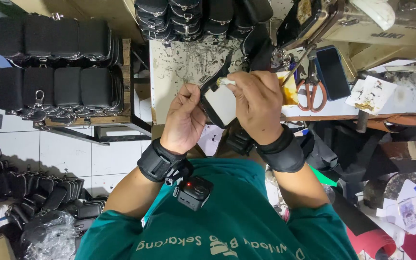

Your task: Applying glue to the edges of leather pouches using a small applicator stick.

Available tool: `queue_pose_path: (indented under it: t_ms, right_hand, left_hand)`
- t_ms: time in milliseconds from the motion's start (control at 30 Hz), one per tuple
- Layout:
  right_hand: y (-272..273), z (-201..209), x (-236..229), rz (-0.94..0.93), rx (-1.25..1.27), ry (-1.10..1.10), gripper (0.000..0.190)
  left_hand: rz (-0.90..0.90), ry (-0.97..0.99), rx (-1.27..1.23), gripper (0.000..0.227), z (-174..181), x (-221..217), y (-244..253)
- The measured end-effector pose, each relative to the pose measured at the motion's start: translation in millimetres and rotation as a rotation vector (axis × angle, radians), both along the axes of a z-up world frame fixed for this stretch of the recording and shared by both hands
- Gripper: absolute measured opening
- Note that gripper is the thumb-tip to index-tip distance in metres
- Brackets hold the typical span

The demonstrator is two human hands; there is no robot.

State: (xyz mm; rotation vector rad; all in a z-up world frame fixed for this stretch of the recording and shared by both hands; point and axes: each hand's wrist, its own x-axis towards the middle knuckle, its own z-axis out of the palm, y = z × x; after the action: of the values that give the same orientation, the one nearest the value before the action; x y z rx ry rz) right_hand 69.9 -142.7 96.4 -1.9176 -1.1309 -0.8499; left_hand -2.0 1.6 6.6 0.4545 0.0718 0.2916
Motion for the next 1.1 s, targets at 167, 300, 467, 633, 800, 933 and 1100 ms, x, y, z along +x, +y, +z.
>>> queue_pose_path:
  t_ms: [167,300,467,633,800,933,1100]
  right_hand:
    - [-2,5,3,-0.021,-0.024,-0.011,0.010]
    - [-10,3,7,0.007,0.000,0.085,0.012]
    - [-24,6,-18,0.132,0.169,0.535,0.013]
    - [-36,-19,-34,0.245,0.362,0.895,0.018]
    - [-20,-23,-38,0.346,0.511,1.074,0.018]
    - [-9,-26,-36,0.416,0.610,1.090,0.016]
    - [-1,-27,-35,0.341,0.615,0.896,0.014]
  left_hand:
    - [-0.015,0.007,-0.021,0.013,0,1,2]
    - [-0.012,0.012,-0.072,0.013,2,3,9]
    - [0.030,0.008,-0.132,0.011,-4,12,21]
    - [0.053,-0.006,-0.159,0.010,1,18,27]
    - [0.020,-0.023,-0.155,0.010,-2,19,23]
    - [0.037,-0.037,-0.123,0.010,1,18,17]
    - [0.002,-0.025,-0.040,0.013,-5,9,6]
